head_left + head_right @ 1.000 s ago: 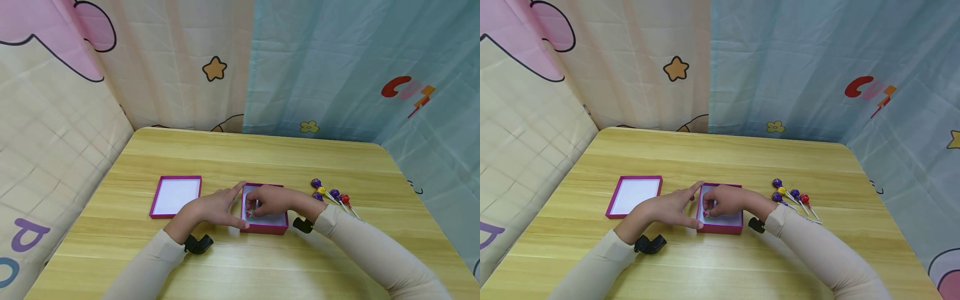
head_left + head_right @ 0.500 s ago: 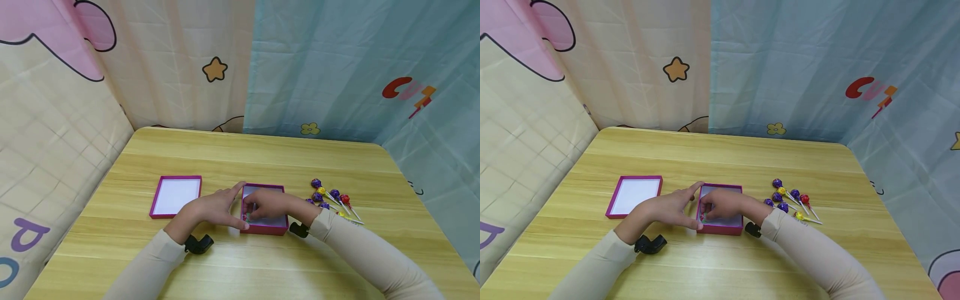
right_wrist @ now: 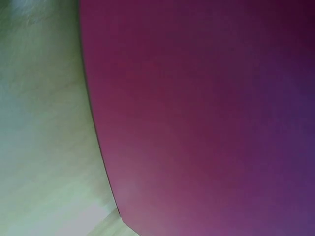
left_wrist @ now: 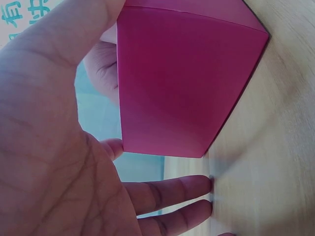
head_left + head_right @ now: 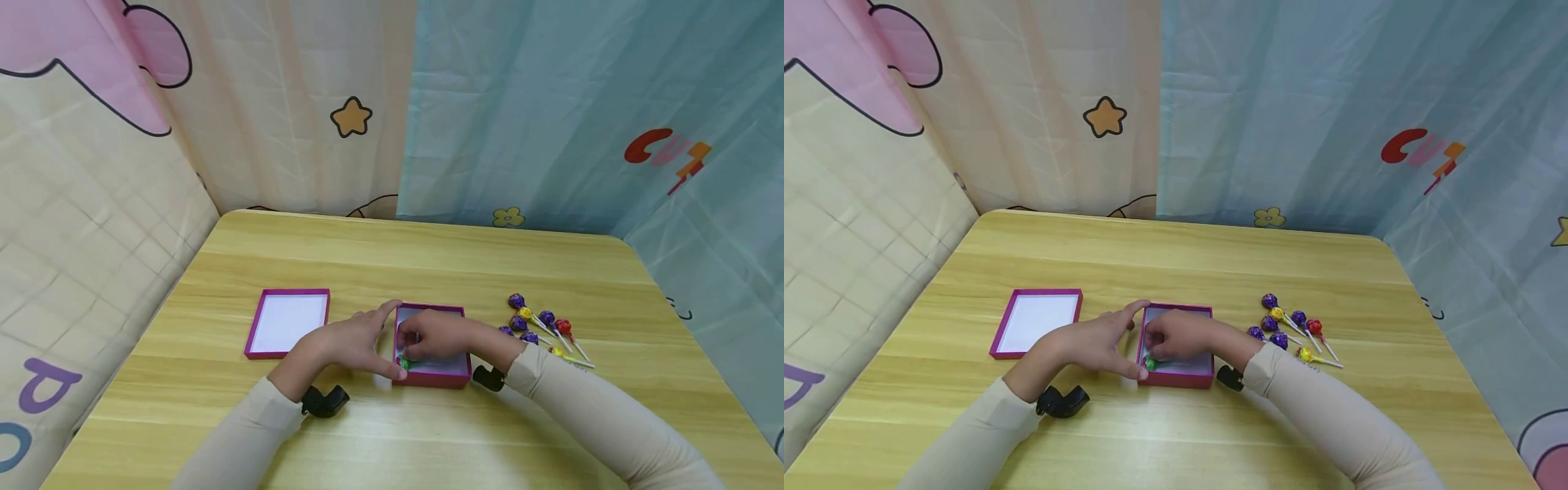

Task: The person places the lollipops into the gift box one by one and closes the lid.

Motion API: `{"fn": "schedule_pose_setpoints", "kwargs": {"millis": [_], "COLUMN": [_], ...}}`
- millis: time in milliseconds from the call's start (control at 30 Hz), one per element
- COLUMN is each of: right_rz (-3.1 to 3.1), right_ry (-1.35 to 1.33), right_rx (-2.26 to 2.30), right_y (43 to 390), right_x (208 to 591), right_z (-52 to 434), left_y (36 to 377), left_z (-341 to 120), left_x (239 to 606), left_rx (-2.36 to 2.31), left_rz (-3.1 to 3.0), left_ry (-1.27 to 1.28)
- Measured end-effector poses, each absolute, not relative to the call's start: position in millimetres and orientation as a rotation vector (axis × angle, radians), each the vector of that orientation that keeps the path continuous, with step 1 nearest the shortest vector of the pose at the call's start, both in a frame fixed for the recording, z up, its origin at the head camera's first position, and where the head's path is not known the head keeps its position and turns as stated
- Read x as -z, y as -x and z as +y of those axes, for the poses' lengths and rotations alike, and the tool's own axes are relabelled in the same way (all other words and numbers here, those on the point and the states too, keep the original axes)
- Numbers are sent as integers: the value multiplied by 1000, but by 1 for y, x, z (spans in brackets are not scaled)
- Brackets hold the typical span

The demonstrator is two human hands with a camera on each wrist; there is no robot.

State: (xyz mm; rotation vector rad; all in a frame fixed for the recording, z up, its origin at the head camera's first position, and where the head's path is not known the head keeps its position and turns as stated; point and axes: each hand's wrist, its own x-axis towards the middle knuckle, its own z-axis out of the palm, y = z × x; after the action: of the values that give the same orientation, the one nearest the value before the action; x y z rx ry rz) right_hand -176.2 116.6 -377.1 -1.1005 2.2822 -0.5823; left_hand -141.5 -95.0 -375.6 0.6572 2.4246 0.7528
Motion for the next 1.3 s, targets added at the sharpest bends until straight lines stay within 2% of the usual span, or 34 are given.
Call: {"fn": "schedule_pose_setpoints", "kwargs": {"millis": [867, 1300], "right_rz": [2127, 2232], "right_ry": [1096, 1006], "right_rx": [586, 573], "right_y": [176, 183], "right_x": [379, 356], "right_z": [115, 130], "left_y": [140, 140], "left_z": [-94, -94], "left_x": [376, 376], "left_rx": [-746, -745], "left_rz": [2438, 2427], "left_ry": [-652, -630]}}
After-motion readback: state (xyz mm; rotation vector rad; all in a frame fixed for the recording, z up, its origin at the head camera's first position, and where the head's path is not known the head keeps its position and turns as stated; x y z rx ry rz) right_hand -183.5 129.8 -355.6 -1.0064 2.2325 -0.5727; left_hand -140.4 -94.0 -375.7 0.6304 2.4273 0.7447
